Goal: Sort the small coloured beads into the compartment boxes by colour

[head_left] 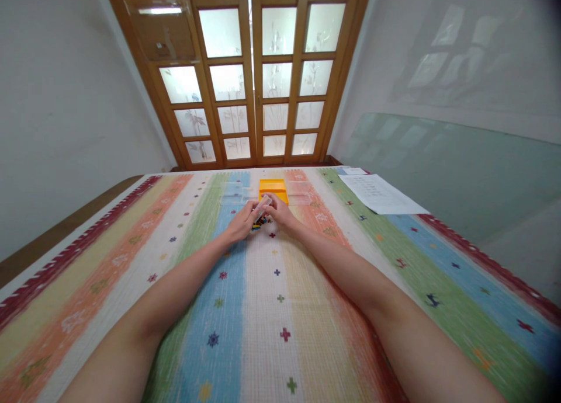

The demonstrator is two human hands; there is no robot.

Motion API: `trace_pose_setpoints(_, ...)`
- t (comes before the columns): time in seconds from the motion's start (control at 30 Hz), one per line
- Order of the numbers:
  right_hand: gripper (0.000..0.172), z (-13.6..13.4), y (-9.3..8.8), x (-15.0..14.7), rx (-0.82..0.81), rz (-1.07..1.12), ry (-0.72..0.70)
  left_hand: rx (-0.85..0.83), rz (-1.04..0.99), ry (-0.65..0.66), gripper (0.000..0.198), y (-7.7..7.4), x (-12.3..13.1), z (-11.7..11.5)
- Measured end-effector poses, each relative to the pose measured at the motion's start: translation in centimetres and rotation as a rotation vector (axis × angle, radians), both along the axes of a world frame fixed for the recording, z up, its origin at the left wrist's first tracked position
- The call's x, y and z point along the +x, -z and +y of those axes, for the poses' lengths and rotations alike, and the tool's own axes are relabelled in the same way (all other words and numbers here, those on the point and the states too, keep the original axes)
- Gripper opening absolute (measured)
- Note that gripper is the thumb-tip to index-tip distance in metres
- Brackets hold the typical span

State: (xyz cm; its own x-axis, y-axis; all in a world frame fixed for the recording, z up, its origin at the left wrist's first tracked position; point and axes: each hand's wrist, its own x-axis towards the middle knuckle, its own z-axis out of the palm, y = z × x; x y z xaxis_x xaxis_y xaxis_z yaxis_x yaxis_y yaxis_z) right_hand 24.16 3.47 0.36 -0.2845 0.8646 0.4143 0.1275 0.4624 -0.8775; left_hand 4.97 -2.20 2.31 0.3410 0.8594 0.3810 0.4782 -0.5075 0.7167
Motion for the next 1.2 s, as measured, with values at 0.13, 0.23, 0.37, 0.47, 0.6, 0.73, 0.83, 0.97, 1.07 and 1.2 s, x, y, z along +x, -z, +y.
trace_pose_setpoints(0.13,0.053,-0.3,-0.5,-0.1,0.027,-0.034,0.023,0.037,-0.037,-0.041,0.041,0.3,0.5,-0.2)
trace_pose_setpoints(0.23,0.056,-0.4,-0.6,-0.1,0.063,-0.049,0.041,0.071,-0.003,-0.101,0.042,0.4,0.8,-0.4)
trace_pose_setpoints(0.37,0.061,-0.8,-0.8,0.0,0.115,-0.159,0.101,0.101,0.165,-0.201,0.041,0.4,0.6,-0.5)
trace_pose_setpoints(0.47,0.069,-1.3,-1.1,0.2,0.184,-0.248,0.159,0.137,0.233,-0.182,0.041,0.3,0.1,-0.3)
trace_pose_setpoints(0.6,0.078,-1.9,-1.7,0.2,0.267,-0.264,0.171,0.188,0.203,-0.148,0.044,0.1,-0.3,0.0)
trace_pose_setpoints(0.73,0.078,-2.2,-1.9,0.2,0.296,-0.274,0.165,0.179,0.188,-0.157,0.049,0.0,-0.1,-0.2)
trace_pose_setpoints(0.83,0.076,-2.2,-1.8,0.1,0.306,-0.285,0.182,0.164,0.209,-0.172,0.051,0.1,0.0,-0.3)
trace_pose_setpoints(0.97,0.075,-2.2,-1.7,0.0,0.33,-0.304,0.197,0.174,0.235,-0.21,0.053,0.3,-0.2,-0.2)
trace_pose_setpoints(1.07,0.074,-2.2,-1.8,-0.1,0.34,-0.309,0.162,0.182,0.136,-0.261,0.052,0.0,-0.9,0.1)
trace_pose_setpoints(1.2,0.076,-2.6,-1.9,-0.6,0.313,-0.165,0.039,0.181,-0.015,-0.261,0.044,-0.8,-1.6,0.7)
